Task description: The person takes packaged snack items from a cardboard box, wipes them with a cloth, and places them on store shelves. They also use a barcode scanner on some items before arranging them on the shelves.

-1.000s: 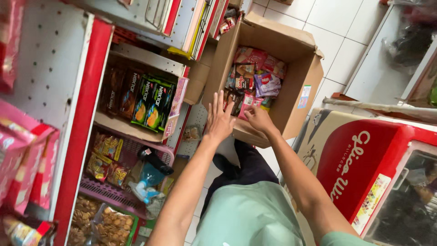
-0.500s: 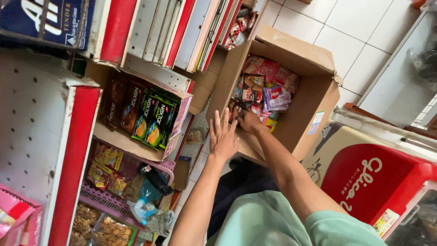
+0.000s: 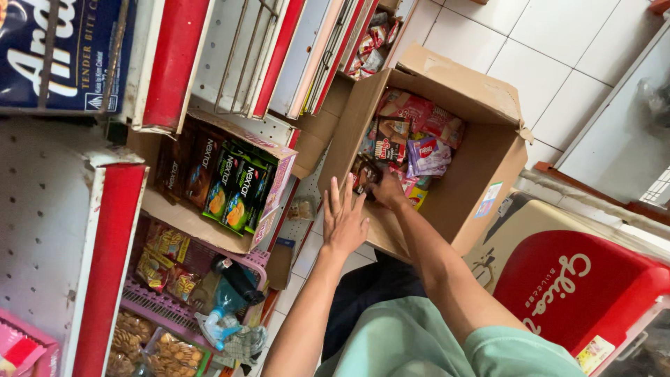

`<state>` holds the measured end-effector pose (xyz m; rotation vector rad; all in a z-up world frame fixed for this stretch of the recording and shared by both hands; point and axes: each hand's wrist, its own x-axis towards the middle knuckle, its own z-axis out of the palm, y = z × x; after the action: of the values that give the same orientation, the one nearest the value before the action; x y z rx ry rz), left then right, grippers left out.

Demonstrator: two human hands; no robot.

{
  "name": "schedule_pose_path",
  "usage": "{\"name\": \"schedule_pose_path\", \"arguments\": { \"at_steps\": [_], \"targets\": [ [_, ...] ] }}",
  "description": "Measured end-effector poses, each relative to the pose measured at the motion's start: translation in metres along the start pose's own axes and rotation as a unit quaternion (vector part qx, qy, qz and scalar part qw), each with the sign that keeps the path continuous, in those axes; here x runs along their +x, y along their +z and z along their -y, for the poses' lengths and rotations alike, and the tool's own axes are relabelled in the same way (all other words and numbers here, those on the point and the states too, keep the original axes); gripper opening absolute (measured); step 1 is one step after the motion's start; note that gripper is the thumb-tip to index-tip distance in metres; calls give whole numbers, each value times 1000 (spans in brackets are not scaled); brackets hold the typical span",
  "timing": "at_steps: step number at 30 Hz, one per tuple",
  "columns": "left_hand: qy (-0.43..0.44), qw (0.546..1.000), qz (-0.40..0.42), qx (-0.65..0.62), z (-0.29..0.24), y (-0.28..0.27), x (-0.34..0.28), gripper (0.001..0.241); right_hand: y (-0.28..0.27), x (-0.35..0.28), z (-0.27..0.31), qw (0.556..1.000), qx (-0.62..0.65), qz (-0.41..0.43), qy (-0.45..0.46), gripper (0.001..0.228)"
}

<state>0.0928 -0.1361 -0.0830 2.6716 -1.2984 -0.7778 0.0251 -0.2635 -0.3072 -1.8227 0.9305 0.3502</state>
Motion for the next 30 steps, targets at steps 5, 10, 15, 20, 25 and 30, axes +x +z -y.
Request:
{"name": "schedule_pose_path", "arguments": {
  "at_steps": [5,10,15,20,25,30],
  "targets": [
    [-5,1000,-3,-4,0,2,-1,65,17,-4,6,997,-45,-55,28,55],
    [-3,1000,-3,-8,1,2,1,65,8,-2,10,999,-18,-44,6,47],
    [25,997,-55,-48,7,2,-4,60,-26,-21,12,994,38,-103,-15,53],
    [6,983,-82,-166,8,-8,-9,42,-93,-59,6,961,258,-100,1,43],
    [-21,893,-216,-394,-1,-22,-32,56,-163,-120,18,900,436,-9,-16,33],
    [-43,673,-78,-734,-21,-40,-66,98,-182,-166,67,879,448,116,-114,43]
  ]
}}
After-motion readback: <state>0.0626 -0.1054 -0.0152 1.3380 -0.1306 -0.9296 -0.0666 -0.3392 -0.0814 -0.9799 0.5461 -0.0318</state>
